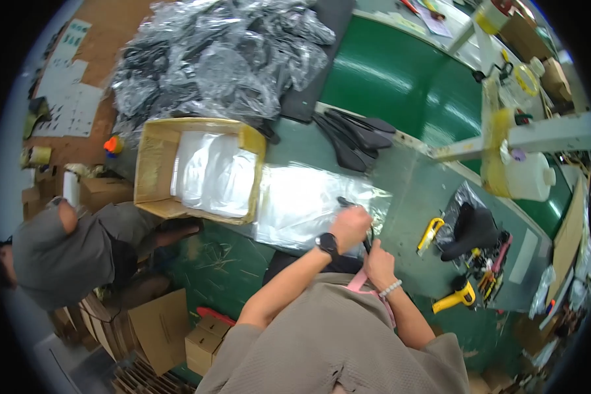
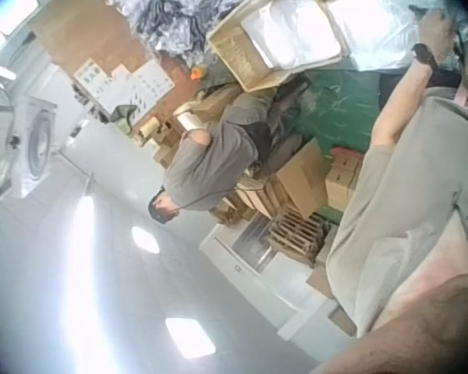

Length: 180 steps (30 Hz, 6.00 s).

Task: Pack bicycle saddles into individual plastic bags and organize them on a workbench.

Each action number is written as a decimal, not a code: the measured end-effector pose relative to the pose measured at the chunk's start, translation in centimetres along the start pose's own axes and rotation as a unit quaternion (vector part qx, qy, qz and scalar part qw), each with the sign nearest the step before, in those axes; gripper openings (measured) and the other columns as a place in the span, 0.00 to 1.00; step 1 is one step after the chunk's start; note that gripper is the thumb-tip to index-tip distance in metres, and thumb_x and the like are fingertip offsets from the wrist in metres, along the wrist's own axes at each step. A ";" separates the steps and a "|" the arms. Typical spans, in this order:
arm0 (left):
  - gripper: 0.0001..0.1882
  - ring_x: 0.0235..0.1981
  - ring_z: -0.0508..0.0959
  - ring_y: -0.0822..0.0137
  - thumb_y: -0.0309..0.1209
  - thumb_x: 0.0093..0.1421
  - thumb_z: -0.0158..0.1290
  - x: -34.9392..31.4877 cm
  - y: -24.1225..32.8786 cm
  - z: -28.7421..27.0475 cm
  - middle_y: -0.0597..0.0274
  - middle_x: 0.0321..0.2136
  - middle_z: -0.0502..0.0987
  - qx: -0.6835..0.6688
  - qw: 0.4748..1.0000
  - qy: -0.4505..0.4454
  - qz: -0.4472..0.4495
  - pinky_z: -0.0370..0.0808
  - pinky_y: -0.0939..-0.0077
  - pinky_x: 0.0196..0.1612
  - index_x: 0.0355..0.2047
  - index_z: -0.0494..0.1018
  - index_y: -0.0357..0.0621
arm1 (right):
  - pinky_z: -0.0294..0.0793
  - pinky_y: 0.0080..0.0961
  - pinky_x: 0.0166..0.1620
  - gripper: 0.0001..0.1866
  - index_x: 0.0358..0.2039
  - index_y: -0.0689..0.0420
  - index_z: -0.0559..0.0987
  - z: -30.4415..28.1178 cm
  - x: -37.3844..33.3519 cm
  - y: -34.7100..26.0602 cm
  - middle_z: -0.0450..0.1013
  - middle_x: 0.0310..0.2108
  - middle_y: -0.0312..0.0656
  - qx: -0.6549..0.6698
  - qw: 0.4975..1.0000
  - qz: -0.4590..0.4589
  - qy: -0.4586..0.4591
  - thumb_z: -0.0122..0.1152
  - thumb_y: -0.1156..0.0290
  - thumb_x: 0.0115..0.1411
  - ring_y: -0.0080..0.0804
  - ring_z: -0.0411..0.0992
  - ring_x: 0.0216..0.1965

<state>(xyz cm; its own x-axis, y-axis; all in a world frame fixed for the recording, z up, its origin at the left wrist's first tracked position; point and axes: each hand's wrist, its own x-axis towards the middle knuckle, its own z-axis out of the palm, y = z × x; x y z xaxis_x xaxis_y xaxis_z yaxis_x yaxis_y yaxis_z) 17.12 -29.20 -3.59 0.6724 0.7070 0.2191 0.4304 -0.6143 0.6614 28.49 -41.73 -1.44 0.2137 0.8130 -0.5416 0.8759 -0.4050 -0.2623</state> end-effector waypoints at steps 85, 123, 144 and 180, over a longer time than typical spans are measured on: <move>0.10 0.40 0.75 0.50 0.31 0.58 0.48 -5.8 -4.8 6.6 0.51 0.34 0.77 -0.052 0.957 -0.246 -0.149 0.72 0.58 0.42 0.33 0.77 0.43 | 0.73 0.35 0.38 0.25 0.42 0.64 0.72 2.5 8.3 8.2 0.75 0.30 0.45 0.310 0.917 0.206 0.143 0.69 0.64 0.46 0.42 0.74 0.32; 0.05 0.31 0.74 0.49 0.27 0.57 0.47 -2.9 -1.2 -0.7 0.50 0.26 0.73 -0.044 0.982 0.130 -0.127 0.71 0.58 0.36 0.31 0.71 0.40 | 0.72 0.51 0.34 0.20 0.45 0.67 0.66 1.2 2.0 -2.2 0.75 0.25 0.59 0.084 0.995 -0.055 0.009 0.55 0.72 0.54 0.61 0.74 0.29; 0.20 0.34 0.71 0.77 0.45 0.68 0.45 -6.6 3.6 -9.1 0.69 0.29 0.73 -0.583 0.728 -0.134 -0.334 0.70 0.75 0.39 0.34 0.73 0.39 | 0.62 0.19 0.17 0.16 0.25 0.54 0.70 -5.9 4.8 -6.1 0.67 0.17 0.35 0.833 0.542 0.109 -0.019 0.50 0.58 0.67 0.23 0.63 0.13; 0.25 0.43 0.72 0.51 0.41 0.48 0.63 -5.3 -4.5 5.8 0.50 0.38 0.72 0.035 0.949 -0.157 -0.271 0.71 0.60 0.45 0.39 0.69 0.37 | 0.71 0.38 0.34 0.19 0.33 0.63 0.72 -2.7 14.1 -1.0 0.73 0.24 0.47 0.329 0.913 0.095 0.223 0.67 0.63 0.47 0.43 0.73 0.27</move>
<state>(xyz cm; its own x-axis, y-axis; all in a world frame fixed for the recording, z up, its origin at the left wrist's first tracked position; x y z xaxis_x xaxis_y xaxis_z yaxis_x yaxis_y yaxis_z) 15.18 -32.22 -11.87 0.4821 0.7932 -0.3720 0.7962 -0.2196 0.5637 31.84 -28.71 -6.68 0.6182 0.7314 -0.2877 0.3854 -0.6012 -0.7000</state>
